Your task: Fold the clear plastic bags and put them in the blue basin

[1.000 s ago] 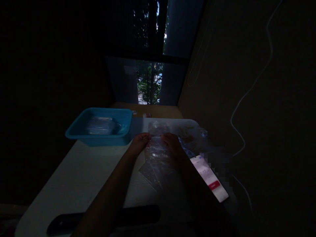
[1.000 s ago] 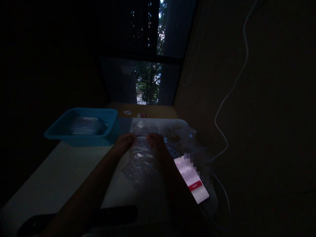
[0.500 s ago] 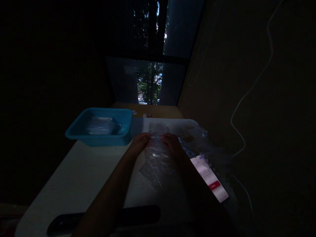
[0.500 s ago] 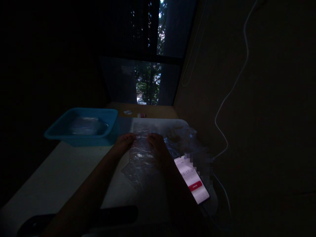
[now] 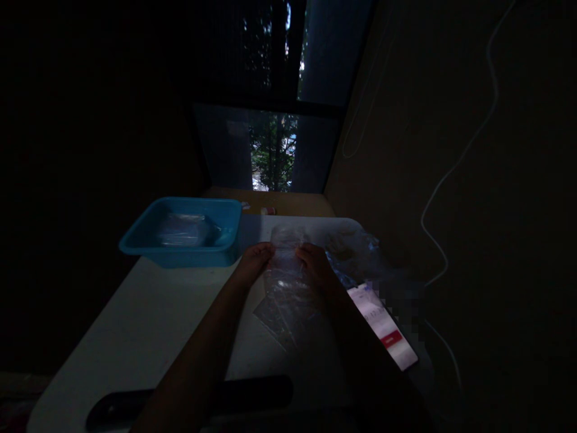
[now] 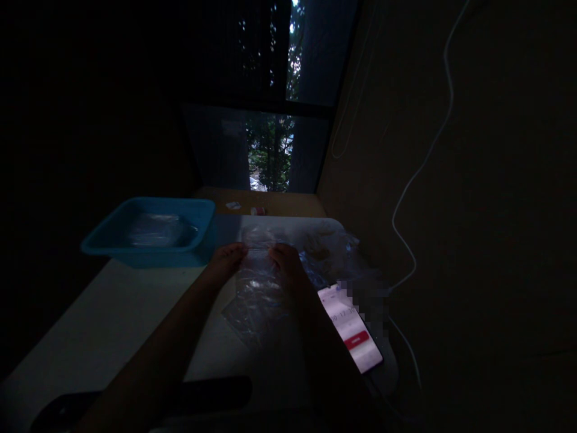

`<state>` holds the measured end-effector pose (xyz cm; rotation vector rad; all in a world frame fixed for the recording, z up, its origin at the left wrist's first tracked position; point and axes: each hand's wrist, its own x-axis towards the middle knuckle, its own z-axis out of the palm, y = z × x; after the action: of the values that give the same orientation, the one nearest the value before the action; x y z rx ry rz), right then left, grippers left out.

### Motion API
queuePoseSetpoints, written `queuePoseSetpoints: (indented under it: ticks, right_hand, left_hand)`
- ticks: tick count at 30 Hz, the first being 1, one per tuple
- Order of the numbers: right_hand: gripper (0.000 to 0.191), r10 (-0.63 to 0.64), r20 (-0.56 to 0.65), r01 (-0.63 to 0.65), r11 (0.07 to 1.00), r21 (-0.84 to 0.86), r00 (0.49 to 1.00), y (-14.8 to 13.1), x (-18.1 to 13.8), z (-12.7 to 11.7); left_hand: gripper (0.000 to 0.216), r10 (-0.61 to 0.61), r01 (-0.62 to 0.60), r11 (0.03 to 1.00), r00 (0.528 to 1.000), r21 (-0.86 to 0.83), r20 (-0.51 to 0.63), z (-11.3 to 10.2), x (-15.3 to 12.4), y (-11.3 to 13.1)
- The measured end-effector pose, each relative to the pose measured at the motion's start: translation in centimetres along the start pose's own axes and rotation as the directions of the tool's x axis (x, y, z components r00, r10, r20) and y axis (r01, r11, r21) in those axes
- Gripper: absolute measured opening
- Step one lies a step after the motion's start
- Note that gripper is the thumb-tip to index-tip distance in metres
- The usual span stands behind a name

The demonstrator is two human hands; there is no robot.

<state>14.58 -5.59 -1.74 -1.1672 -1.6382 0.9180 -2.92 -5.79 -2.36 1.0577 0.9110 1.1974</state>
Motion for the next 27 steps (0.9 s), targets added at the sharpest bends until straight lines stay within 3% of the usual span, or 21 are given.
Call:
queuePoseSetpoints:
  ticks: [10,20,27]
  right_hand:
    - [0.016,0.034,-0.016,-0.032,0.993,0.110,0.999,0.5,0.0,0.3]
    - [0.031,0.047,-0.034,-0.042,0.989,0.145,0.998,0.9,0.1,0.3]
    - [0.027,0.097,-0.030,-0.088,0.971,0.224,0.995,0.3,0.0,0.4]
  left_hand:
    - [0.022,-0.016,0.015,0.998,1.000,-0.065,-0.015,0.3,-0.2,0.3]
    - [0.015,0.025,-0.025,0.999,1.000,-0.021,0.006,0.1,-0.2,0.3]
    - [0.009,0.019,-0.019,1.000,1.000,0.013,-0.005,0.5,-0.5,1.0]
